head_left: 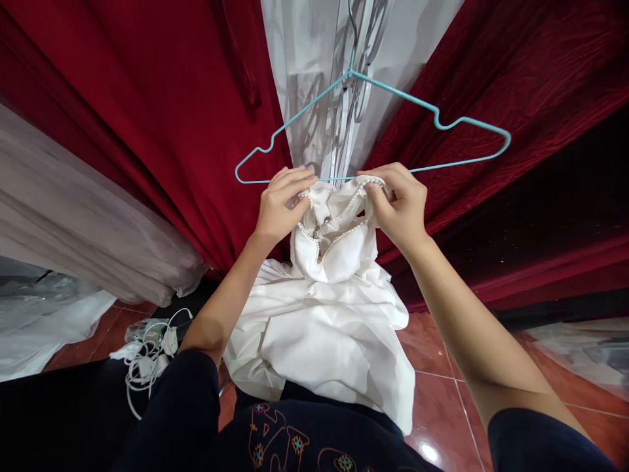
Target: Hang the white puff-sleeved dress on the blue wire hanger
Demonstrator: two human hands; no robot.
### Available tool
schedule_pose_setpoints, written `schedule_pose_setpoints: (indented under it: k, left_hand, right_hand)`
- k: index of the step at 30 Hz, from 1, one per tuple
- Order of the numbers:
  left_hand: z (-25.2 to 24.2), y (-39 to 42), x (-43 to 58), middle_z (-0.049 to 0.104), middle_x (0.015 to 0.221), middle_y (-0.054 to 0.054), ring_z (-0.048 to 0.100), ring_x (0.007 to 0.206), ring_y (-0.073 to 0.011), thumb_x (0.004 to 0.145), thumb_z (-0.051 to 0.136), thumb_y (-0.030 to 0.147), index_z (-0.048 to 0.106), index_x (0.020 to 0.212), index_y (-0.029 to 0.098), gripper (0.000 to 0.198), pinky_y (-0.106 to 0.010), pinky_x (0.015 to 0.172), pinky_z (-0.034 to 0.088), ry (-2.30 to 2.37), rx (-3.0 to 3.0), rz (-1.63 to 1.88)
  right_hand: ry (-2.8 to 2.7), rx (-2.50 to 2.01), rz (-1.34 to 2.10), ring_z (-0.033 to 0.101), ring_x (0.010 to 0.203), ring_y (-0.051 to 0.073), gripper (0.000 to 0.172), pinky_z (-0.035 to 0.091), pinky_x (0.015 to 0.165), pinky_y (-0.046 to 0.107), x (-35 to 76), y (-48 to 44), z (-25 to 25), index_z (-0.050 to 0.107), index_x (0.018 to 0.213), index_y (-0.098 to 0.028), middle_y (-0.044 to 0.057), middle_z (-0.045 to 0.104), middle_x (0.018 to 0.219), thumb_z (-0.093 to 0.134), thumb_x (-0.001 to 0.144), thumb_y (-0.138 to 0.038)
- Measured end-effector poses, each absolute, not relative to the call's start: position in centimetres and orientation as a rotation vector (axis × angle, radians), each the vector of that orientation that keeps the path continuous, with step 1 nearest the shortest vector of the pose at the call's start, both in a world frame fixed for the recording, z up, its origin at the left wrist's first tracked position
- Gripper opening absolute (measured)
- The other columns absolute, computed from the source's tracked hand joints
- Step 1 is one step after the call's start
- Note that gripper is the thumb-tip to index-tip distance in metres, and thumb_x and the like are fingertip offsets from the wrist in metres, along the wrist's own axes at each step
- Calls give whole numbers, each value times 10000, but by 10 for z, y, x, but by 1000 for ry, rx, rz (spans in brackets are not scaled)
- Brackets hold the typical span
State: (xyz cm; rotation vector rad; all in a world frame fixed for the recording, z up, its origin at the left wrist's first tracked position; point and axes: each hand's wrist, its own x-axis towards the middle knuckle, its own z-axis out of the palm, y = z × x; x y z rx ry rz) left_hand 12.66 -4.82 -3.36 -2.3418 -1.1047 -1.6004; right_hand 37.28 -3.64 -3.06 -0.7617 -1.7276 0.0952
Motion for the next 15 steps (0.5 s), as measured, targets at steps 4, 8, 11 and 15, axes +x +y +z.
schedule_pose_setpoints:
  k: [4,8,11,15]
  left_hand:
    - [-59,-65,105,654,898,-51,635,873,-216,811,651,188,704,942,213,143,-390,869,537,-1170,-2019,-1748]
    - [-80,-57,68,494,674,49,497,595,-120,793,573,163,557,954,223,172,-248,579,415,-1668,-2029,-2000]
    - [-75,-33,36,429,650,66,442,575,-101,764,551,90,485,911,224,210,-241,564,370,-1822,-1729,-2170]
    - [-37,11,1,440,700,46,446,635,-83,926,648,107,473,873,221,215,-256,582,369,-1559,-1638,-2279]
  right_hand:
    - [-1712,-767,119,708,916,198,315,557,848,382,376,-32,-33,785,1008,-227,62,766,967,581,1027,-466]
    - [-1704,-784,135,703,915,213,328,568,834,396,378,-28,-35,786,1001,-237,71,757,965,588,1015,-498]
    - [-1698,-778,138,703,913,215,301,574,838,409,378,-27,-36,783,1007,-252,65,755,966,597,1012,-488]
    - [-1692,-735,125,703,905,212,255,574,835,416,377,-29,-37,782,1005,-279,53,757,953,591,1021,-447]
